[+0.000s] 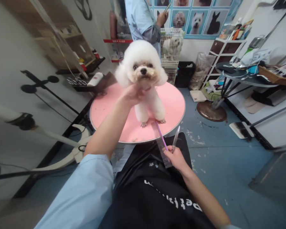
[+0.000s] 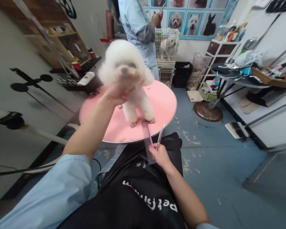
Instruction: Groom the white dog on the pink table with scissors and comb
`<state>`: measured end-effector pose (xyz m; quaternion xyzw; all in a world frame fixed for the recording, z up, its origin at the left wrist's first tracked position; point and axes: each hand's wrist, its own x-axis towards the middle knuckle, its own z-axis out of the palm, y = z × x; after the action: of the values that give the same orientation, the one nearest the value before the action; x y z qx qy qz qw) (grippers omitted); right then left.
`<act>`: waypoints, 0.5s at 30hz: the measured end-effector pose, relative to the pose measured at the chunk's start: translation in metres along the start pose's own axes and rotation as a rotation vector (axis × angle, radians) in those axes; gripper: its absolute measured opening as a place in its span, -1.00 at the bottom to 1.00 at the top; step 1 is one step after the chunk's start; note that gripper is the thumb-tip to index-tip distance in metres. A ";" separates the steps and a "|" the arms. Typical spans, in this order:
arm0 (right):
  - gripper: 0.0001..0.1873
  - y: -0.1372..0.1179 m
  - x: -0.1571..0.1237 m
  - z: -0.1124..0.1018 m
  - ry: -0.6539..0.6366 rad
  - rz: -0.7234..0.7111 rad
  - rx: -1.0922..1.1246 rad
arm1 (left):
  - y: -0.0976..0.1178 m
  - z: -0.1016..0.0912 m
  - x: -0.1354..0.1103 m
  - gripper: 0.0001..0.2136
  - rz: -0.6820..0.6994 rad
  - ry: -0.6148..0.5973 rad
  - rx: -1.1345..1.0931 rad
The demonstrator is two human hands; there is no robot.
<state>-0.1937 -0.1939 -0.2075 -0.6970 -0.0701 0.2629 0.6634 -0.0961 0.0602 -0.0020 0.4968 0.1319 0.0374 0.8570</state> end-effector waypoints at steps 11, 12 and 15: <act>-0.76 -0.030 0.039 0.031 -0.243 0.175 0.793 | 0.004 0.004 -0.002 -0.65 -0.061 -0.063 0.108; -0.76 -0.027 0.037 0.032 -0.230 0.180 0.825 | 0.003 0.004 0.000 -0.64 -0.064 -0.057 0.099; -0.75 -0.020 0.033 0.039 -0.188 0.235 0.796 | 0.001 0.005 0.002 -0.64 -0.057 -0.049 0.079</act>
<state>-0.1788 -0.1424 -0.1964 -0.3626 0.0567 0.4055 0.8372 -0.0925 0.0569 0.0002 0.5272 0.1263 -0.0048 0.8403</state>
